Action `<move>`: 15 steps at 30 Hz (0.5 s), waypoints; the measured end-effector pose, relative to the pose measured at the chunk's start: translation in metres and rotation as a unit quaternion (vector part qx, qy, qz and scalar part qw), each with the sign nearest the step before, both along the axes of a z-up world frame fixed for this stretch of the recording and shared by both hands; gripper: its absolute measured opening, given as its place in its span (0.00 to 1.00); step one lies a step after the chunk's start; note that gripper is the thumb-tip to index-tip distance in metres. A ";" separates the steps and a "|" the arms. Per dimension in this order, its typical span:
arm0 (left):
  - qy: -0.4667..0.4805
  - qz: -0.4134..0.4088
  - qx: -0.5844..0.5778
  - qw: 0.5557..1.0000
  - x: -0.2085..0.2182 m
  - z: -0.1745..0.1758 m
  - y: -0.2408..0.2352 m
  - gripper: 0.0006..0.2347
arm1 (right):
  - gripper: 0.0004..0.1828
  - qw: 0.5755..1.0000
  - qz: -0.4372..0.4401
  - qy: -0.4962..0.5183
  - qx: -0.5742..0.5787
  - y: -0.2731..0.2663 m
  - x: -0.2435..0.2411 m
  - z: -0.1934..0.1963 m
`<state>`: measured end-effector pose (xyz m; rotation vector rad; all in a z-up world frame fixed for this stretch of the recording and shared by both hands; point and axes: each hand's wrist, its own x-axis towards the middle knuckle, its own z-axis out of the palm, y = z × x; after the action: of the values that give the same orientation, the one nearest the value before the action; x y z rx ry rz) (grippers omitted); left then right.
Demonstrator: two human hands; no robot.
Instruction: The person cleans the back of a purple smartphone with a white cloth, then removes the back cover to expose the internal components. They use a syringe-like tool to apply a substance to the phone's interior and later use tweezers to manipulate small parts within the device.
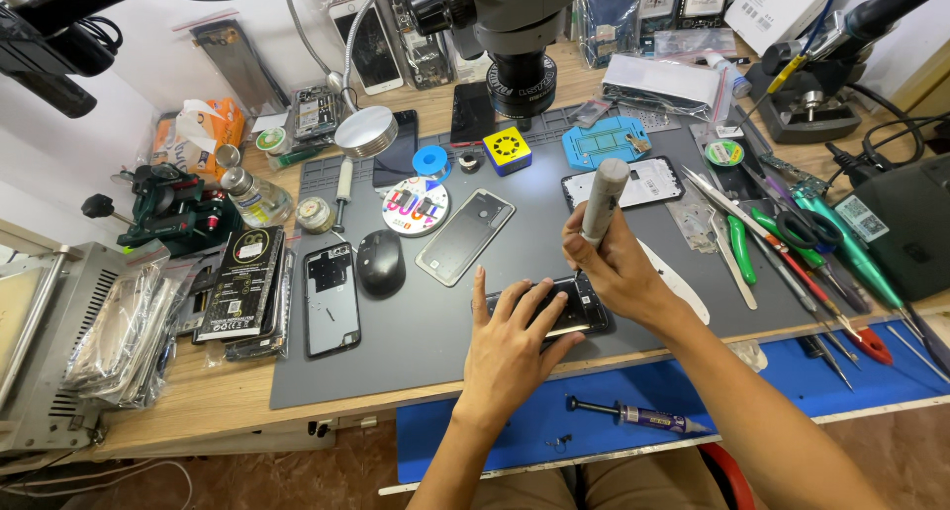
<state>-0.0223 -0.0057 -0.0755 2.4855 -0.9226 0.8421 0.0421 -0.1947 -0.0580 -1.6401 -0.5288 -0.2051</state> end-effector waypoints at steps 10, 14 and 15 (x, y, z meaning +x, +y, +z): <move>0.030 0.007 -0.028 0.999 0.003 0.014 -0.007 0.17 | 0.12 0.999 0.006 0.037 0.017 0.003 0.001 0.002; -0.010 0.045 -0.055 0.997 0.036 -0.019 -0.023 0.09 | 0.10 0.998 0.007 -0.060 0.000 0.001 0.012 -0.015; 0.035 0.045 -0.066 0.996 0.044 -0.027 -0.027 0.08 | 0.10 0.998 0.006 -0.062 -0.001 0.000 0.012 -0.016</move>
<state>0.0220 -0.0331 -0.1028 2.4407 -0.7120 0.8114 0.0540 -0.1947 -0.0735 -1.6318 -0.6340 -0.2991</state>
